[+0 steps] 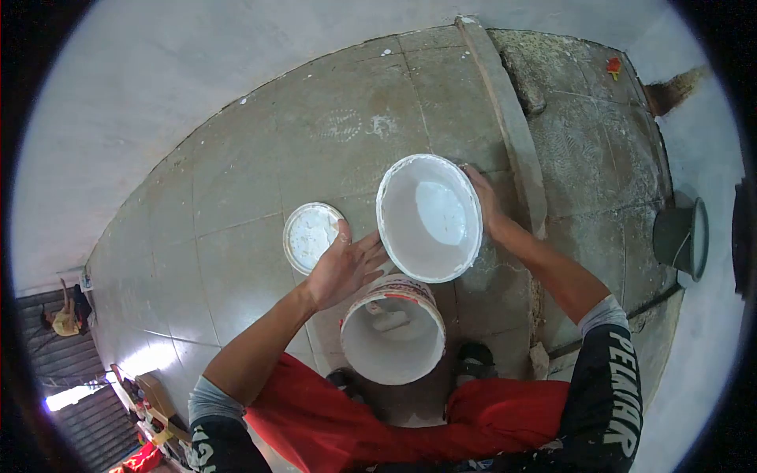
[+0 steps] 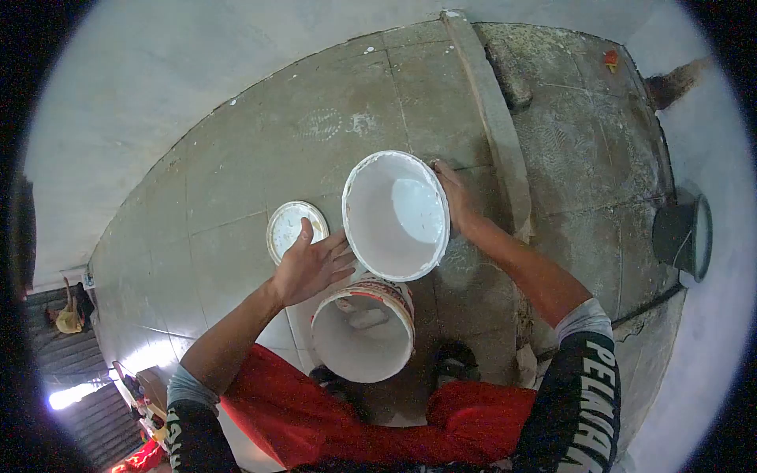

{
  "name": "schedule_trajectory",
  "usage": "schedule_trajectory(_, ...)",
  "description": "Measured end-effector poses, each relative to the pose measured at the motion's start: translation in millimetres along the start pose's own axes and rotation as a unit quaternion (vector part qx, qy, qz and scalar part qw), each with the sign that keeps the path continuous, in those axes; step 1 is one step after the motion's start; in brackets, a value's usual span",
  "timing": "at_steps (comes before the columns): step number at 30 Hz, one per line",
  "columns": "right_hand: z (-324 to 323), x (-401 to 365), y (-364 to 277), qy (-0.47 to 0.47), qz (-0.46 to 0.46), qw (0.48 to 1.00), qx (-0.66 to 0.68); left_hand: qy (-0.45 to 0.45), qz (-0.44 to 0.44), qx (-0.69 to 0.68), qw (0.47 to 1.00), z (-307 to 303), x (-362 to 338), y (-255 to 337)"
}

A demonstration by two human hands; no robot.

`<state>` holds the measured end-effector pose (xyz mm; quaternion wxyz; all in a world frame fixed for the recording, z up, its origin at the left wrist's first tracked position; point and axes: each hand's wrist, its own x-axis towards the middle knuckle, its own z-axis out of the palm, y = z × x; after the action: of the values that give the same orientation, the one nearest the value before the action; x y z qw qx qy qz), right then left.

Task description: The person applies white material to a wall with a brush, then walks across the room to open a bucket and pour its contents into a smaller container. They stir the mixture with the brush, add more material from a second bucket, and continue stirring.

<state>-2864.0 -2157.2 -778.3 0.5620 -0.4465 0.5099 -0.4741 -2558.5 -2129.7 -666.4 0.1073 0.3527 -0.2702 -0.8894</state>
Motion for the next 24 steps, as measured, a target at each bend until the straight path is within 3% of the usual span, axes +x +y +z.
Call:
schedule_trajectory(1, 4, 2, -5, 0.014, 0.067, 0.991, 0.115, 0.001, -0.002, 0.014, 1.0, 0, 1, 3)
schedule_trajectory(5, 6, 11, 22, 0.016, 0.104, 0.982, 0.158, 0.007, 0.01, 0.037, 0.999, 3, 1, 2)
schedule_trajectory(6, 6, 11, 25, 0.017, -0.024, 0.999, -0.029, 0.005, 0.017, 0.027, 0.999, 1, 2, -1)
schedule_trajectory(7, 4, 7, 29, 0.019, -0.146, 0.966, -0.214, 0.005, 0.022, 0.015, 1.0, 0, 1, -5)
schedule_trajectory(11, -10, -3, 16, -0.021, -0.161, 0.964, -0.213, 0.029, 0.024, 0.001, 0.999, -3, -16, 6)
schedule_trajectory(12, -14, -5, 14, -0.043, -0.095, 0.978, -0.182, 0.05, 0.007, 0.095, 0.994, -10, -20, 4)
schedule_trajectory(13, -19, -7, 14, -0.068, -0.026, 0.986, -0.152, 0.072, -0.01, 0.184, 0.98, -17, -24, -1)
schedule_trajectory(14, -22, -5, 21, -0.075, -0.026, 0.985, -0.153, 0.11, -0.015, 0.272, 0.956, -23, -30, -2)
schedule_trajectory(15, -24, -1, 39, -0.054, 0.0, 0.994, -0.091, 0.116, -0.014, 0.267, 0.957, -29, -29, -6)
schedule_trajectory(16, -24, 4, 56, -0.032, 0.026, 0.999, -0.028, 0.136, 0.008, 0.383, 0.913, -38, -27, -9)
schedule_trajectory(17, -25, 10, 76, -0.041, 0.029, 0.998, -0.024, 0.156, 0.025, 0.493, 0.855, -45, -29, -11)
schedule_trajectory(19, -24, 22, 105, 0.002, -0.015, 0.999, -0.032, 0.204, -0.003, 0.51, 0.835, -26, -19, -1)
schedule_trajectory(20, -13, 4, 31, -0.104, 0.016, 0.992, 0.063, 0.205, 0.002, 0.569, 0.797, -22, -11, -1)
schedule_trajectory(21, -5, 4, 26, -0.113, 0.017, 0.992, 0.061, 0.203, 0.008, 0.624, 0.754, -19, -3, 0)
schedule_trajectory(24, 10, -2, 19, -0.093, 0.062, 0.985, 0.128, 0.209, 0.039, 0.647, 0.732, -21, 20, 5)
